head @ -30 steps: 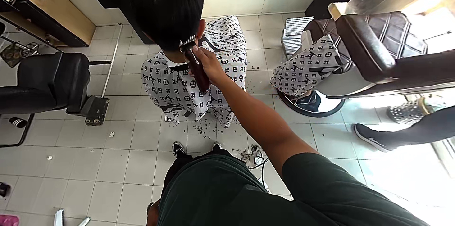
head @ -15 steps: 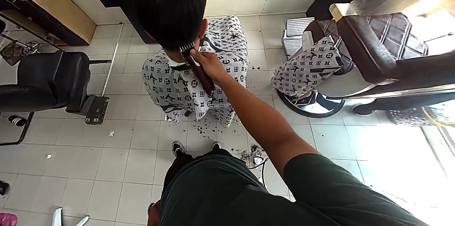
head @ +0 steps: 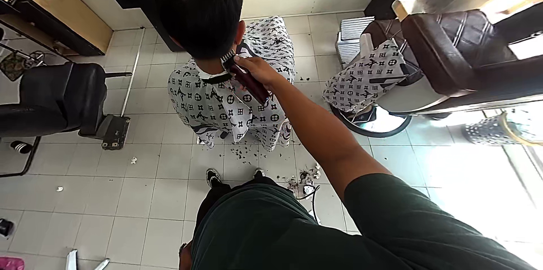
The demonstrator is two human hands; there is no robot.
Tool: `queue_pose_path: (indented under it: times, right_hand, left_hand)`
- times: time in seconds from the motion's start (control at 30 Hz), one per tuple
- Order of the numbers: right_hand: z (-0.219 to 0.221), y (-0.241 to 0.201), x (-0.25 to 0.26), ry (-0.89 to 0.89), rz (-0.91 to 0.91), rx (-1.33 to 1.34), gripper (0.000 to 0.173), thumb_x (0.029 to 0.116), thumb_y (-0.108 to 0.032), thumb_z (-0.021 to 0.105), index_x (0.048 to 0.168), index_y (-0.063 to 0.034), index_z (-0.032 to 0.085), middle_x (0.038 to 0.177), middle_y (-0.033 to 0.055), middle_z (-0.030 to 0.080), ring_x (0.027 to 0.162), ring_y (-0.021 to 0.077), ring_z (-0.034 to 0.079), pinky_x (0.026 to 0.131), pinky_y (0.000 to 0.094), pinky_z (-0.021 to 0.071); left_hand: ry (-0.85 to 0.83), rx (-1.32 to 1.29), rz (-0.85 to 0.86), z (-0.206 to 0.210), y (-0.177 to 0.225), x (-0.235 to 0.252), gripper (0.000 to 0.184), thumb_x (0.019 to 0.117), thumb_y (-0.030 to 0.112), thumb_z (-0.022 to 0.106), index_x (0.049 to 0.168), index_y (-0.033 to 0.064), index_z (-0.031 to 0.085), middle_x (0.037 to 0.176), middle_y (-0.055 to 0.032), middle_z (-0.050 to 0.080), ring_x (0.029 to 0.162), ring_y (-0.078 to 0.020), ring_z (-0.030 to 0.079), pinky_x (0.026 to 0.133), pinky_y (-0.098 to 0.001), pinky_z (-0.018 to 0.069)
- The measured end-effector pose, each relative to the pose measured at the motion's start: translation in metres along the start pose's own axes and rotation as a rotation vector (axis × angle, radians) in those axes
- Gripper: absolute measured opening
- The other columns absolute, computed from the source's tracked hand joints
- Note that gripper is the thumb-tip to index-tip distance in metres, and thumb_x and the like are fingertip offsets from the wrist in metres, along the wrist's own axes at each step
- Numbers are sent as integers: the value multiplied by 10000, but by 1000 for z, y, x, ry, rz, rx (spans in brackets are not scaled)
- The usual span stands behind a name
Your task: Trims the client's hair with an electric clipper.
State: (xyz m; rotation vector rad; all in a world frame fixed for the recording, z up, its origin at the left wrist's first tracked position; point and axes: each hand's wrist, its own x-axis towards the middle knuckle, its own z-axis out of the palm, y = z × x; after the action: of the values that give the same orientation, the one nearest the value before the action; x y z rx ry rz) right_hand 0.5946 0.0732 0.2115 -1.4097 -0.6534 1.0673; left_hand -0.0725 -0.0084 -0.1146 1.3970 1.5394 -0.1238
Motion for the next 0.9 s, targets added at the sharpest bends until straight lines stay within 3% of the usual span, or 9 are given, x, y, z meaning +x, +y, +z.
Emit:
queue_pose_path:
  times: [0.1,0.23,0.37,0.43,0.5,0.6,0.67,0.8,0.9]
  right_hand:
    - [-4,3,3,-40,-95,85,429,1113,-402,398,1146,-28,605,857,101,680,615,199,687,562,352,618]
    - [-9,-4,8,-53,-46,-55,422,1096,-398,466,1088,-5,620,829,101,678,588,180,677,548,332,609]
    - [-5,-7,-7,-59,-95,63,438,1120,-408,361,1145,-41,598,847,80,665,629,178,679,581,332,612]
    - [-3,-8,-25,-108,76,-67,497,1100,-459,401,1104,-26,645,791,84,666,585,173,655,544,327,587]
    - [2,-2,-32,-144,215,-182,523,1073,-490,467,1042,-9,672,772,97,681,572,179,658,537,342,584]
    - [27,9,-28,-34,150,-47,476,1069,-450,508,1121,1,653,886,106,695,647,186,684,601,349,612]
    - [44,12,-19,50,39,27,438,1056,-402,561,1142,25,614,896,132,686,670,209,697,634,369,624]
    - [57,13,-9,119,3,11,458,1036,-414,602,1127,35,617,891,145,685,676,234,706,658,407,633]
    - [60,16,-8,144,-151,66,398,1043,-345,602,1146,39,578,898,142,667,697,228,700,682,403,630]
  left_hand:
    - [-21,93,5,3,-20,8,274,1040,174,556,1109,-26,730,1062,-216,729,1040,-330,682,980,-528,516]
    - [1,106,3,2,-11,4,283,1050,136,528,1115,-72,708,1081,-266,706,1059,-369,664,985,-539,502]
    - [-12,111,-20,4,-3,-3,307,1063,140,509,1149,-96,686,1156,-298,678,1144,-406,627,1038,-552,470]
    - [-14,99,-3,3,12,-7,281,1049,127,528,1115,-79,708,1101,-273,703,1097,-380,652,1017,-544,477]
    - [30,19,-23,9,-2,2,291,1057,128,513,1112,-92,695,1097,-281,695,1075,-385,651,991,-546,497]
    - [15,64,-166,14,-5,4,338,1083,122,463,1227,-146,610,1266,-353,608,1217,-457,573,1061,-572,436]
    - [2,99,-170,16,-16,10,358,1088,146,461,1246,-139,608,1285,-351,603,1238,-460,566,1076,-578,431]
    - [19,61,25,2,37,-14,275,1039,154,532,1051,-36,730,1019,-218,724,1008,-327,675,954,-524,518]
    - [-23,102,6,-13,100,-38,192,1014,40,578,1082,-81,712,969,-248,718,955,-324,681,938,-510,514]
